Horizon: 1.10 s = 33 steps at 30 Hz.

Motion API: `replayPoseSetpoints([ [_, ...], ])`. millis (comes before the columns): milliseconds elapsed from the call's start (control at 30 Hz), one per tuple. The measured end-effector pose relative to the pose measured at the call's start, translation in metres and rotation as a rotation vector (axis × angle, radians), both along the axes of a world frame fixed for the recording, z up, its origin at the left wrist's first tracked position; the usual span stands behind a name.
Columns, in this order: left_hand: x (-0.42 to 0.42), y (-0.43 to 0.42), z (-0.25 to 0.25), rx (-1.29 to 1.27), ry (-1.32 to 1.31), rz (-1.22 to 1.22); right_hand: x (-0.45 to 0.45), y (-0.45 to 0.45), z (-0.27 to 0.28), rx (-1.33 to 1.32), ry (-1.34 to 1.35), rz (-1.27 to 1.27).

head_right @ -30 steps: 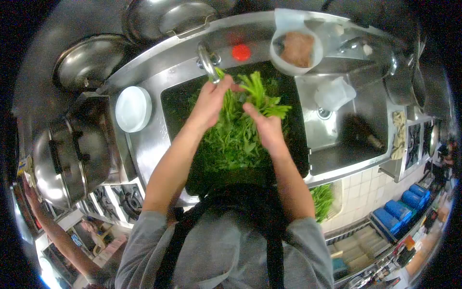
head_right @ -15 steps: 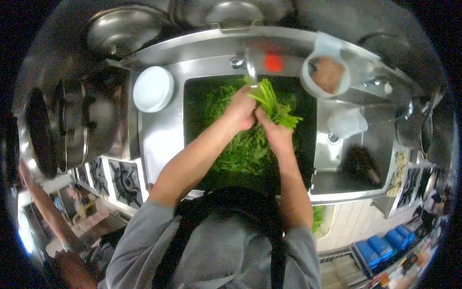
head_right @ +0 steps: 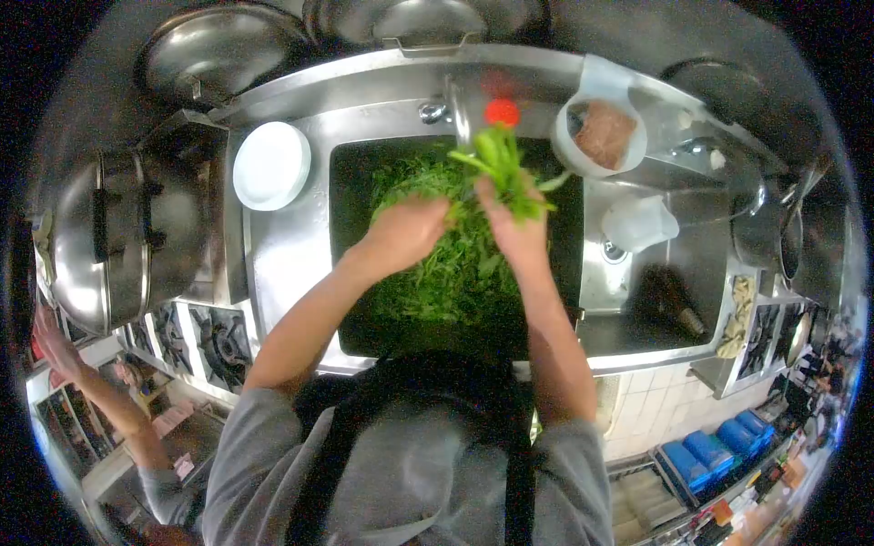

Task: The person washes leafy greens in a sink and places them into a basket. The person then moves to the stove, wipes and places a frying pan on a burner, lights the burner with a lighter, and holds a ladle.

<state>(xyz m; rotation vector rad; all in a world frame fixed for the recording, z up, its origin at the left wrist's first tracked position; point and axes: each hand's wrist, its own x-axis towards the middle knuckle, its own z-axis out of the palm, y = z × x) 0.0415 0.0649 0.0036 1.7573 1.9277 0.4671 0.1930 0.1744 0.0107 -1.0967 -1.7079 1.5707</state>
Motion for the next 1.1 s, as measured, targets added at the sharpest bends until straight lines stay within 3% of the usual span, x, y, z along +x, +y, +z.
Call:
replayPoseSetpoints([
  [33,0.002,-0.001,-0.005,0.106,0.149,-0.037,-0.007,-0.005,-0.006,0.013,-0.049,0.071],
  [167,-0.003,-0.002,0.012,0.145,0.269,0.016,-0.017,-0.011,-0.018,-0.02,0.074,0.067],
  [233,-0.019,-0.014,0.025,-0.018,-0.448,0.461,-0.008,-0.006,-0.019,-0.15,0.035,-0.067],
  [300,-0.048,-0.025,0.01,0.138,-0.561,0.652,0.009,0.006,-0.025,-0.271,0.203,-0.088],
  [367,-0.076,-0.029,-0.009,0.356,-0.366,0.68,0.019,0.008,-0.03,-0.421,0.353,-0.122],
  [433,-0.066,-0.015,0.02,0.313,-0.323,0.712,0.019,-0.002,-0.023,-0.527,0.401,-0.082],
  [500,-0.047,0.004,0.029,0.007,-0.372,0.548,0.013,-0.012,-0.014,-0.63,0.456,-0.028],
  [533,-0.038,0.01,0.011,0.158,-0.332,0.432,0.009,-0.017,-0.01,-0.66,0.443,0.006],
  [567,-0.028,0.019,-0.002,0.263,-0.487,0.334,0.005,-0.022,-0.008,-0.691,0.43,0.037],
  [633,-0.014,0.033,0.029,-0.164,-0.848,0.314,0.0,-0.028,-0.007,-0.659,0.38,-0.083],
  [667,-0.015,0.036,0.021,-0.168,-0.849,0.307,0.004,-0.026,-0.01,-0.71,0.425,-0.066],
  [833,-0.016,0.047,0.005,-0.061,-1.448,0.724,0.019,-0.016,-0.01,-0.787,0.394,-0.226],
  [1100,-0.002,0.05,0.002,0.024,-1.443,0.779,0.017,-0.028,-0.033,-0.707,0.459,-0.255],
])
